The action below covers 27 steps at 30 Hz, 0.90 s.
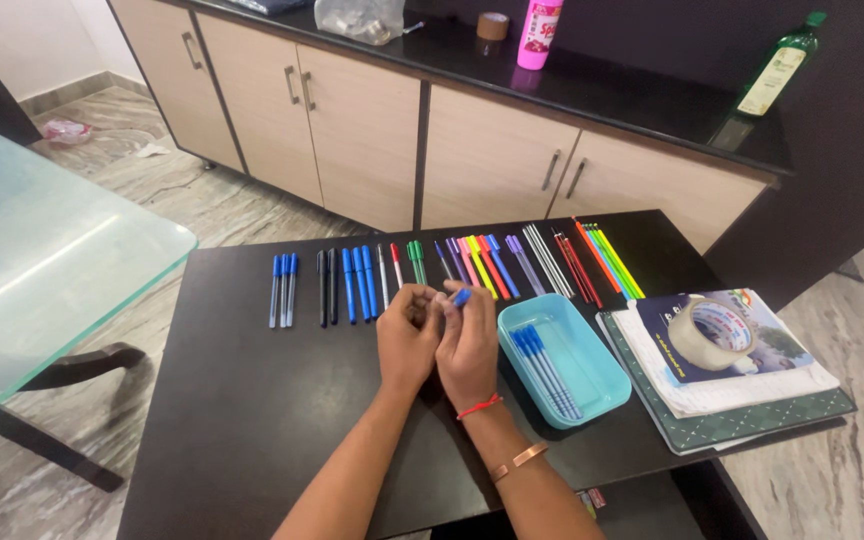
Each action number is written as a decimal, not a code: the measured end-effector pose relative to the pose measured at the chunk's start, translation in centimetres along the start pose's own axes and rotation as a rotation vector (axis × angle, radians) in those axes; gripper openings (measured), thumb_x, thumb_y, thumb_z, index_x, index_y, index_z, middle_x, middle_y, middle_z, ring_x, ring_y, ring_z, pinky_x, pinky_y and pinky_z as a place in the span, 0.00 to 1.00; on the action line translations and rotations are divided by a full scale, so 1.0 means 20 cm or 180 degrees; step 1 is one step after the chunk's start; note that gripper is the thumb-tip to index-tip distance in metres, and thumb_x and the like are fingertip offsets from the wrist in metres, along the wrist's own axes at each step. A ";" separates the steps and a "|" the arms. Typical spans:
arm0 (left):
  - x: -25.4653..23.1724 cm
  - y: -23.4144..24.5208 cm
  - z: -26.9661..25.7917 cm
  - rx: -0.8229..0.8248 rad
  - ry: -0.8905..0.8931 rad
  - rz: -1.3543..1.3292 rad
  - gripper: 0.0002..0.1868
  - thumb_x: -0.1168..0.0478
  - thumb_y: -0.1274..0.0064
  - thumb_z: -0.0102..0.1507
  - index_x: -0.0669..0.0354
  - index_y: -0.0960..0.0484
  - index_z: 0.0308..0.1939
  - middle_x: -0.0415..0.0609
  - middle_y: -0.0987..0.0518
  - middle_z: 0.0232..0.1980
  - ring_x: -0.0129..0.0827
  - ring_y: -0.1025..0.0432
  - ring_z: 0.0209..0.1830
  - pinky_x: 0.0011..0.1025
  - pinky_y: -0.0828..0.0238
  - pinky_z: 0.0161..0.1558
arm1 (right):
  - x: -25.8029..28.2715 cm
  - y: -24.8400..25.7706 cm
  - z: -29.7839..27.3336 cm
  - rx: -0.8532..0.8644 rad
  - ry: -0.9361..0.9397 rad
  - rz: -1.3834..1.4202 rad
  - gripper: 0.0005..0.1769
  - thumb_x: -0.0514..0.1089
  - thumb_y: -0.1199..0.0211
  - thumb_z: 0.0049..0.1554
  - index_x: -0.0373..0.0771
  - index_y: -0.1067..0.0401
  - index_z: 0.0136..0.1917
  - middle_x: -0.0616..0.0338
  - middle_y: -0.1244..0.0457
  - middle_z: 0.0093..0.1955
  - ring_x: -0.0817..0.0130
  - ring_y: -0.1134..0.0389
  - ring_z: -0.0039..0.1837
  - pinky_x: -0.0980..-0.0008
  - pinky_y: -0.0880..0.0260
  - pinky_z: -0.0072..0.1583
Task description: The person arranges pens and markers on a table, then places them into a light blue plastic container. They handle multiple pens one at a time, sorting by color and type, and transfer them into the container.
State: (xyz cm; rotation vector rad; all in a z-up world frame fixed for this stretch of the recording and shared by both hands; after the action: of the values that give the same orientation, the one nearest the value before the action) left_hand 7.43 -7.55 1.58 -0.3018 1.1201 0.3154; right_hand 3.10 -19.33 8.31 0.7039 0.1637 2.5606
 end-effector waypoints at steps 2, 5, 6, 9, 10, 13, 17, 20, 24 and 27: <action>0.01 0.01 0.00 -0.0032 0.0201 0.0120 0.06 0.65 0.42 0.65 0.65 0.20 0.38 0.41 0.21 0.28 0.16 0.31 0.25 0.22 0.34 0.28 | -0.06 0.03 0.01 0.0001 -0.0622 0.0365 0.09 0.36 0.45 0.65 0.30 0.31 0.57 0.47 0.37 0.56 0.59 0.30 0.48 0.65 0.27 0.50; 0.02 0.00 0.00 -0.0017 0.0261 0.0278 0.07 0.63 0.40 0.65 0.64 0.19 0.38 0.40 0.22 0.26 0.17 0.34 0.23 0.22 0.38 0.26 | -0.07 0.17 0.03 -0.0242 -0.0745 0.0416 0.10 0.36 0.45 0.67 0.29 0.31 0.60 0.48 0.38 0.54 0.67 0.29 0.47 0.70 0.24 0.49; 0.02 -0.01 0.01 -0.0013 0.0245 0.0325 0.07 0.62 0.40 0.65 0.64 0.19 0.37 0.40 0.22 0.26 0.17 0.35 0.23 0.22 0.38 0.26 | -0.06 0.24 0.04 -0.0353 -0.0647 0.0353 0.11 0.36 0.46 0.68 0.29 0.32 0.62 0.49 0.39 0.54 0.68 0.29 0.48 0.71 0.24 0.51; 0.03 -0.01 0.01 0.0025 0.0290 0.0204 0.07 0.62 0.40 0.65 0.64 0.19 0.37 0.39 0.22 0.27 0.16 0.34 0.24 0.21 0.37 0.27 | -0.12 0.46 0.11 -0.0492 -0.0817 -0.0244 0.14 0.35 0.39 0.64 0.32 0.31 0.63 0.48 0.35 0.54 0.64 0.27 0.50 0.67 0.25 0.51; 0.04 0.00 0.01 0.0012 0.0293 0.0203 0.07 0.62 0.40 0.65 0.64 0.19 0.37 0.39 0.22 0.27 0.16 0.34 0.24 0.21 0.37 0.27 | -0.18 0.53 0.15 -0.0434 -0.1050 -0.0641 0.20 0.35 0.34 0.59 0.33 0.29 0.64 0.49 0.32 0.46 0.62 0.27 0.46 0.65 0.27 0.48; 0.03 0.01 0.01 -0.0027 0.0277 0.0198 0.08 0.62 0.40 0.64 0.64 0.19 0.37 0.38 0.22 0.27 0.16 0.33 0.24 0.21 0.37 0.27 | -0.41 0.65 0.17 0.0412 -0.2122 -0.1075 0.28 0.38 0.27 0.49 0.35 0.35 0.61 0.52 0.29 0.42 0.59 0.25 0.42 0.63 0.28 0.44; 0.02 0.01 0.02 -0.0045 0.0238 0.0174 0.08 0.62 0.40 0.64 0.64 0.19 0.37 0.38 0.22 0.27 0.16 0.32 0.24 0.21 0.35 0.28 | -0.54 0.60 0.13 0.1489 -0.1939 -0.1750 0.16 0.41 0.24 0.47 0.38 0.21 0.49 0.51 0.27 0.42 0.56 0.25 0.45 0.61 0.27 0.48; 0.03 0.01 0.01 -0.0039 0.0290 0.0220 0.08 0.62 0.40 0.64 0.64 0.19 0.37 0.39 0.23 0.27 0.17 0.33 0.24 0.21 0.36 0.28 | -0.60 0.56 0.03 0.1780 -0.1947 -0.1758 0.15 0.40 0.25 0.46 0.41 0.19 0.48 0.51 0.27 0.41 0.55 0.25 0.45 0.61 0.26 0.50; 0.03 0.02 0.02 -0.0075 0.0301 0.0123 0.07 0.62 0.40 0.64 0.64 0.19 0.37 0.38 0.22 0.27 0.16 0.33 0.24 0.21 0.35 0.28 | -0.62 0.51 -0.03 0.1844 -0.1711 -0.1865 0.11 0.38 0.28 0.49 0.41 0.18 0.48 0.49 0.28 0.42 0.53 0.25 0.47 0.59 0.26 0.52; 0.04 0.02 0.02 -0.0067 0.0319 0.0163 0.08 0.62 0.40 0.64 0.64 0.19 0.37 0.38 0.22 0.27 0.16 0.32 0.24 0.21 0.36 0.28 | -0.61 0.50 -0.05 0.1813 -0.1551 -0.1826 0.09 0.36 0.30 0.50 0.40 0.18 0.47 0.46 0.29 0.44 0.49 0.26 0.48 0.57 0.27 0.52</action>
State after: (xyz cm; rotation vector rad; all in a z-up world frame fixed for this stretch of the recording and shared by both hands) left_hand 7.94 -7.01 0.94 -0.3104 1.2253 0.3608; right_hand 7.60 -33.93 4.40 1.2494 0.8162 1.7343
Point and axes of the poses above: each hand's wrist, its own z-axis towards the middle knuckle, its own y-axis out of the back of the hand, x = y × z, the point moved 8 cm from there along z, towards the middle knuckle
